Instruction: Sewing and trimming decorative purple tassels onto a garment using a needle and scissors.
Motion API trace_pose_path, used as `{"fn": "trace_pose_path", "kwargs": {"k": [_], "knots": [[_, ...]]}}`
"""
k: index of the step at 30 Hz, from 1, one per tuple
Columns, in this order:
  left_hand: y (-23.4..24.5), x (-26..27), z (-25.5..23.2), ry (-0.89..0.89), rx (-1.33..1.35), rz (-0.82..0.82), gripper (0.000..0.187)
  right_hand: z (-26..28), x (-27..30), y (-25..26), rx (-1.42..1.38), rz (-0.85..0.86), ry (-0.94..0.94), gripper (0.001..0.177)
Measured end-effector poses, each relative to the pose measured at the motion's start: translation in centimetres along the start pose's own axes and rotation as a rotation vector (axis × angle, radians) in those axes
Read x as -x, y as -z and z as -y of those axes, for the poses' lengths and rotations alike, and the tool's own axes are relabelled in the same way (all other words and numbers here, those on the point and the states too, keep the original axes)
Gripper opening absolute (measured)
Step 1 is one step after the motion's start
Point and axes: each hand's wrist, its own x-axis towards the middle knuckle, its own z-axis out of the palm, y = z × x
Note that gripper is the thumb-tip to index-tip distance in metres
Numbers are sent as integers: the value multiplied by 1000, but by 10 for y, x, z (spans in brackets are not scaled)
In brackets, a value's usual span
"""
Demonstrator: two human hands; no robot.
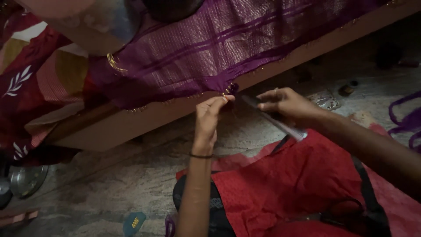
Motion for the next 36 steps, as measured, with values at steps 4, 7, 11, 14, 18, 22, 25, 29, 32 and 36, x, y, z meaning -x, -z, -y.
{"fn": "trace_pose_path", "kwargs": {"k": [4,7,11,14,18,22,25,29,32,36], "knots": [[-11,7,-19,-66,-86,-11,21,15,-28,5,109,60,46,36],[-10,7,-29,-104,-209,-5,22,27,-30,8,-210,248,69,37],[-2,8,-30,-16,-118,44,21,62,-2,5,39,318,16,34],[1,6,-21,36,23,98,22,65,-2,8,151,359,21,34],[4,6,-16,70,108,134,24,51,-19,14,204,383,44,34],[3,4,-16,53,57,177,25,47,-29,15,288,386,157,34],[2,4,-12,71,70,174,25,37,-33,16,360,440,200,34],[-2,7,-8,-11,18,101,24,-19,-29,-2,-42,203,-104,29],[-7,19,-9,-103,-171,40,23,-109,-29,-13,136,267,-112,23],[-13,34,8,-101,-151,-25,21,-170,-16,-29,699,416,124,21]]}}
